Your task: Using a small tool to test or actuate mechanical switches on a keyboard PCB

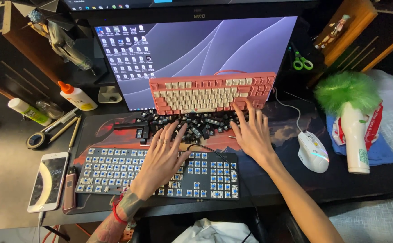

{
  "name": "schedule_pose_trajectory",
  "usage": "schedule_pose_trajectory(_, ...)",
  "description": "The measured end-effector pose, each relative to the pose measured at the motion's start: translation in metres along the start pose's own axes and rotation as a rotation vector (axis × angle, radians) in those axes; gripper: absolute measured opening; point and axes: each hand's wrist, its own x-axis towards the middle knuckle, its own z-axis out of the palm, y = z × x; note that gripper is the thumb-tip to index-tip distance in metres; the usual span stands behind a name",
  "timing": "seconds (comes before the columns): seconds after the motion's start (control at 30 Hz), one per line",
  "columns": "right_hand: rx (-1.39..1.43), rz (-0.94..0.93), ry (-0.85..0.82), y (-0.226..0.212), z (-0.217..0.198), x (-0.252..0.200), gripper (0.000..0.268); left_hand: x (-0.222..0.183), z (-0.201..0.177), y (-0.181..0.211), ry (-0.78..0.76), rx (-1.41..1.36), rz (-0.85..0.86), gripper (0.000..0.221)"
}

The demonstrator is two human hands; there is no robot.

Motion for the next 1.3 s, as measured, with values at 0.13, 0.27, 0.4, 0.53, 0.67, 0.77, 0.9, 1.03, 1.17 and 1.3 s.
schedule_pose_trajectory(0.13,0.007,0.005,0.002,-0.006,-0.002,-0.002,0.062,-0.018,0.002,0.000,0.004,-0.013,0.002,0.083)
schedule_pose_trajectory(0.27,-0.060,-0.016,0.004,0.001,0.009,0.001,0.064,-0.036,0.000,-0.004,0.111,-0.006,0.051,0.078)
schedule_pose_trajectory(0.4,-0.194,-0.074,0.058,0.007,0.013,0.002,0.071,-0.051,-0.009,-0.011,0.198,-0.036,0.043,0.067)
schedule_pose_trajectory(0.53,-0.048,-0.088,0.047,0.011,-0.024,-0.007,0.058,-0.058,-0.011,-0.042,0.266,-0.002,-0.049,0.049)
schedule_pose_trajectory(0.67,-0.172,-0.094,-0.156,0.040,-0.043,-0.044,0.042,-0.074,-0.008,-0.074,0.243,0.073,-0.124,0.030)
schedule_pose_trajectory(0.77,-0.151,-0.016,-0.356,0.069,-0.039,-0.062,0.046,-0.082,-0.013,-0.087,0.202,0.012,-0.172,0.021)
schedule_pose_trajectory(0.9,-0.059,0.080,-0.497,0.071,-0.053,-0.057,0.038,-0.075,-0.008,-0.107,0.177,-0.106,-0.187,0.025)
schedule_pose_trajectory(1.03,0.024,0.137,-0.440,0.027,-0.089,-0.048,0.035,-0.035,0.026,-0.135,0.168,-0.094,-0.070,0.012)
schedule_pose_trajectory(1.17,0.468,0.079,-0.213,0.000,-0.089,-0.041,0.028,0.010,0.034,-0.137,0.042,-0.033,0.108,0.011)
schedule_pose_trajectory(1.3,0.799,0.045,-0.078,-0.033,-0.090,-0.036,0.025,0.026,0.037,-0.143,-0.024,0.094,0.250,0.012)
